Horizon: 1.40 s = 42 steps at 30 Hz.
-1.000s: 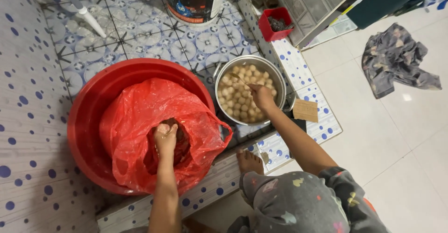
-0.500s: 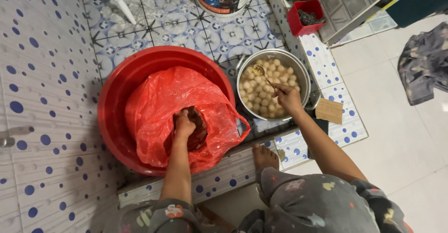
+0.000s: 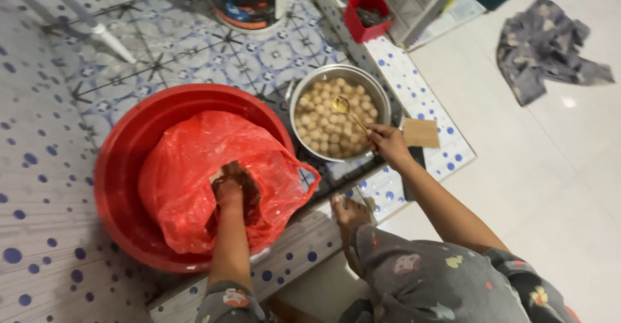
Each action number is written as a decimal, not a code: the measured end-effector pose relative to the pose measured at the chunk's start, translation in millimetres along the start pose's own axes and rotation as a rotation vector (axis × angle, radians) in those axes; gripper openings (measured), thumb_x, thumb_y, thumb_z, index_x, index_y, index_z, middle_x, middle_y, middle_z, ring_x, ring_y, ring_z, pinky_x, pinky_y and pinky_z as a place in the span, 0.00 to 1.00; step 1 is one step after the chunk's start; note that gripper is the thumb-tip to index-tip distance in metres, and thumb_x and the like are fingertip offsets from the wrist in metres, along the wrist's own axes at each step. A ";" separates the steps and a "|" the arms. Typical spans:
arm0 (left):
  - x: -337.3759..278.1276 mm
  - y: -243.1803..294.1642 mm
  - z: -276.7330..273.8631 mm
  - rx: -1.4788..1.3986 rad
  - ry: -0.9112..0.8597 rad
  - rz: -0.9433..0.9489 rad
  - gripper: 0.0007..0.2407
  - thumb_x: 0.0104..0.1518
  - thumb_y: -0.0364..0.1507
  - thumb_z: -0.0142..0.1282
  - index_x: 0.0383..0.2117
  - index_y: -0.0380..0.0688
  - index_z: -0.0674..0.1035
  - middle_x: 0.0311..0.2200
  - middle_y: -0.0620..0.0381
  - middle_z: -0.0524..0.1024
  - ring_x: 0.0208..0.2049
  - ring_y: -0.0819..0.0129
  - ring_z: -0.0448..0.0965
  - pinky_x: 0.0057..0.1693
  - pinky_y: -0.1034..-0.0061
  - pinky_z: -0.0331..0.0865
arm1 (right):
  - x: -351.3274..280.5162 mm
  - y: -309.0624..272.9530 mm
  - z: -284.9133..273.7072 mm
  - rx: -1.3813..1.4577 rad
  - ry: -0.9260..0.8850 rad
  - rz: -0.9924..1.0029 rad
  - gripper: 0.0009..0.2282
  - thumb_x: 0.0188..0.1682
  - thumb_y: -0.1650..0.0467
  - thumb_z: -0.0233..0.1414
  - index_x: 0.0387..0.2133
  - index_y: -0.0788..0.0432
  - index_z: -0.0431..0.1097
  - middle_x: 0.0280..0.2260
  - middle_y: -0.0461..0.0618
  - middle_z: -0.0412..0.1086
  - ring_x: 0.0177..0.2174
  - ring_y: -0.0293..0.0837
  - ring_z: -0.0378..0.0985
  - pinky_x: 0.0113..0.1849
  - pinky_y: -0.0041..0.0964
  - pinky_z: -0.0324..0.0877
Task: Forming meatballs by hand and spoon from a large batch of meat paste and placing them into a pot of water.
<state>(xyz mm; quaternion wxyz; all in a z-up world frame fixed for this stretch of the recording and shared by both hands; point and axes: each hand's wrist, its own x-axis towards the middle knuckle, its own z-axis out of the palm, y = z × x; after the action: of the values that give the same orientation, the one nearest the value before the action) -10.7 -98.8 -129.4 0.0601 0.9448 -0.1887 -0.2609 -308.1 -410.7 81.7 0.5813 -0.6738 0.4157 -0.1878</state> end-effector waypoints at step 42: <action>-406.0 115.3 -227.1 -2.297 -0.384 0.676 0.21 0.52 0.50 0.55 0.28 0.42 0.76 0.29 0.49 0.73 0.23 0.63 0.69 0.27 0.73 0.62 | -345.7 -122.0 -173.0 0.926 -0.269 0.162 0.16 0.51 0.79 0.40 0.52 0.70 0.64 0.22 0.43 0.62 0.16 0.29 0.53 0.15 0.20 0.50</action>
<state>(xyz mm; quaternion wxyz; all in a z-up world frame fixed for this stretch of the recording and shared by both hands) -252.9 -44.1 280.5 0.8993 0.1901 -0.0905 -0.3832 -595.6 -252.7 319.7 0.8812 -0.3282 0.2607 -0.2186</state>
